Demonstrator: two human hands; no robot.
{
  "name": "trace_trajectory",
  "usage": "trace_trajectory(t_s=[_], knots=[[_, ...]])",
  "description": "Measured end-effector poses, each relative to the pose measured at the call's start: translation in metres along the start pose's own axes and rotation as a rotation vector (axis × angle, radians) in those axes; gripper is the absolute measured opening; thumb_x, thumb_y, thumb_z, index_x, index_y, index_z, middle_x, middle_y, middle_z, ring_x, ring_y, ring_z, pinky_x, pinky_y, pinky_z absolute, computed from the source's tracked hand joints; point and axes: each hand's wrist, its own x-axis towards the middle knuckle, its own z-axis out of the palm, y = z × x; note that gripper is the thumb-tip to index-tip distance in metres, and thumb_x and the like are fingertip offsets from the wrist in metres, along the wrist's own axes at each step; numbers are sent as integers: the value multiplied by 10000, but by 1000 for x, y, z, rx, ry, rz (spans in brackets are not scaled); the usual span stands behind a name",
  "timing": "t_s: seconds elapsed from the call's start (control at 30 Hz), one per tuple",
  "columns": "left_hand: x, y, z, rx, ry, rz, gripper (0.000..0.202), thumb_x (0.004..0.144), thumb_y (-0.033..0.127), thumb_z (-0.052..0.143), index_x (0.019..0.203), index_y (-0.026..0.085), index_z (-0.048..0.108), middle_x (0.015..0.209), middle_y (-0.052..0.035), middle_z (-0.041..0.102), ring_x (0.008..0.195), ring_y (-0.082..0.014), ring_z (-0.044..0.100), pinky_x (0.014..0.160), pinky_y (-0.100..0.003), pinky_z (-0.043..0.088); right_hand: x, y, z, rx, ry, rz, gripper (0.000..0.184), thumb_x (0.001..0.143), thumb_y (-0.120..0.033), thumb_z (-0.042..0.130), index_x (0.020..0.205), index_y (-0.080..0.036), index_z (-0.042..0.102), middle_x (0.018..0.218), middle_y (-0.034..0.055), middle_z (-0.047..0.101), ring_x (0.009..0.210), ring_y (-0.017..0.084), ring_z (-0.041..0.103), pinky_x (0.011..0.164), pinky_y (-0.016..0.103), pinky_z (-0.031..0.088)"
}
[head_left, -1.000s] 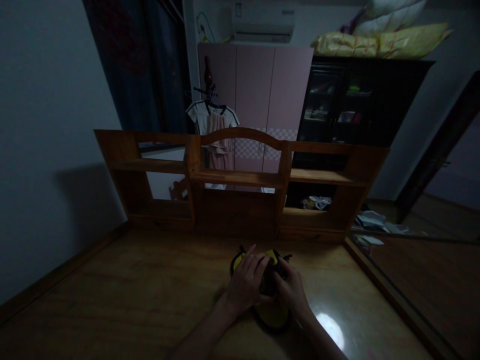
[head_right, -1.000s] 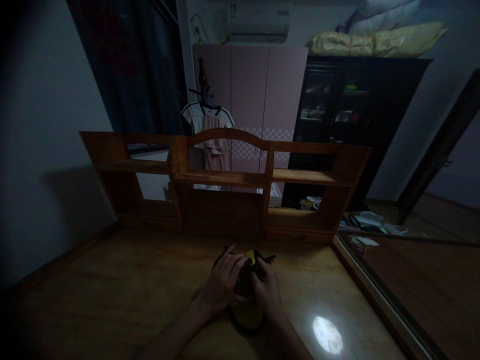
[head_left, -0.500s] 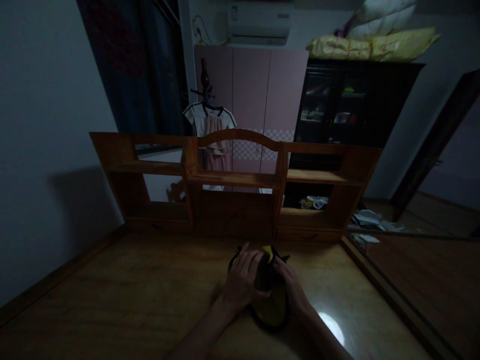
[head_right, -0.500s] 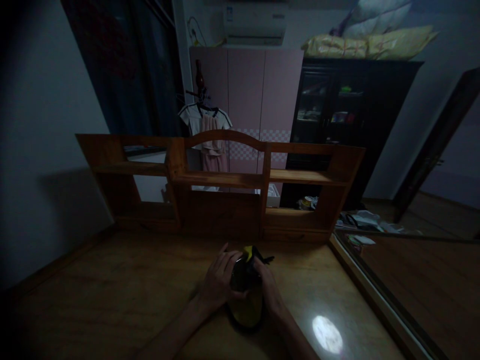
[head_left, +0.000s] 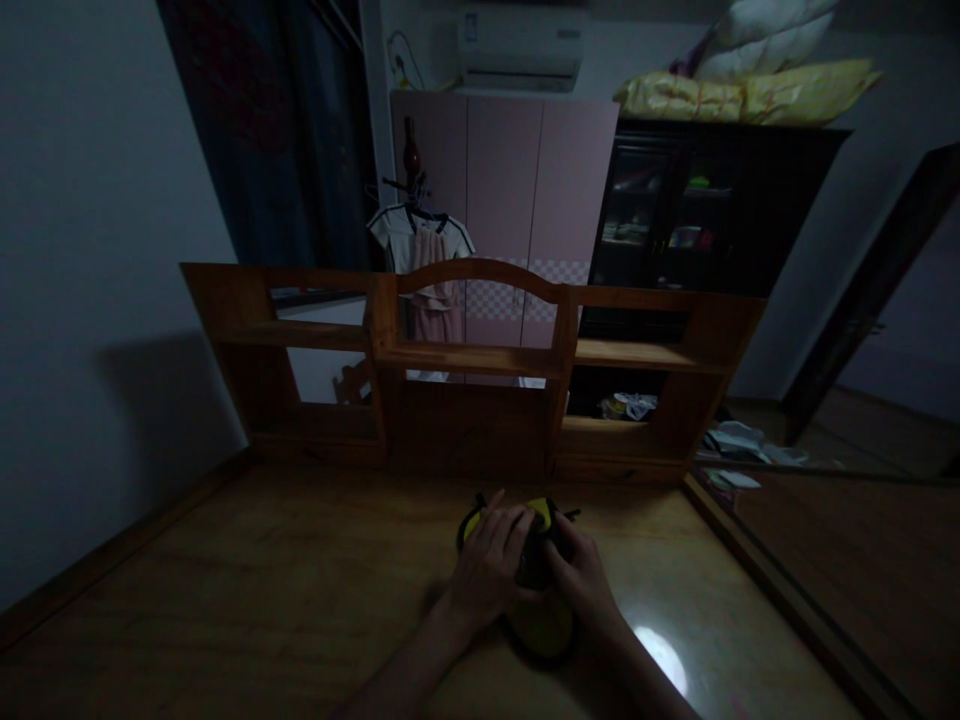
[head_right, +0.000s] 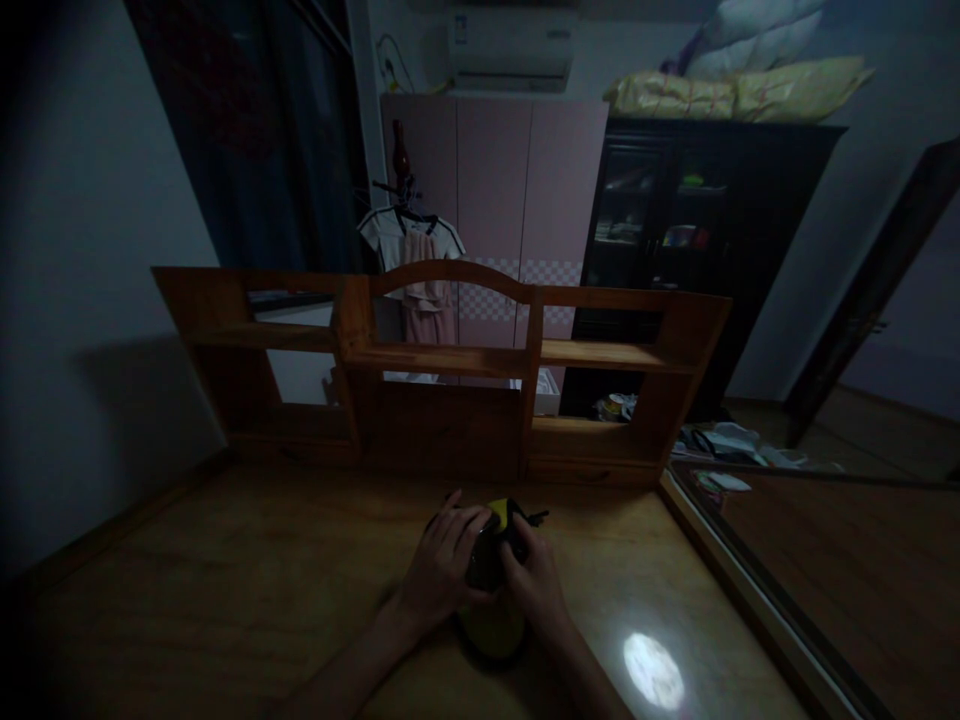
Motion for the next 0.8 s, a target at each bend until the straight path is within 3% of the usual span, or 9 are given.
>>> trace_trajectory(t_s=[0.17,0.33,0.53,0.67,0.8], knots=[[0,1,2,18,-3,-34,849,673,563,687,1335,122,392,1203,-149,564,1141,-314,526,1093,-561,318,1,1,2,-27,12,-6,334,826,-274,549,1132,-153,609,1066,84,681,947,251,635,830,337,510],[-4,3,5,42,31,-89,790,736,542,632,1350,118,372,1223,-157,552,1191,-329,491,1085,-552,330,0,-10,4,-177,37,4,186,858,-266,510,909,-146,643,788,49,684,703,202,624,626,258,473],[-6,-1,9,78,79,-107,786,755,547,612,1356,109,357,1241,-167,545,1202,-336,485,1088,-552,326,-3,-16,5,-240,42,-3,181,881,-271,492,895,-158,632,772,39,673,681,194,622,595,246,436],[-4,-2,8,74,106,-119,769,768,554,589,1352,110,357,1234,-156,549,1185,-316,499,1106,-541,311,-4,-15,7,-262,80,9,243,873,-297,516,1047,-156,608,871,69,687,756,219,649,656,272,472],[-4,-2,8,84,129,-108,765,770,571,576,1341,105,373,1224,-160,554,1177,-316,503,1100,-535,321,-6,-12,8,-200,84,7,422,875,-280,506,1279,-173,445,1080,98,647,953,238,632,813,324,493]])
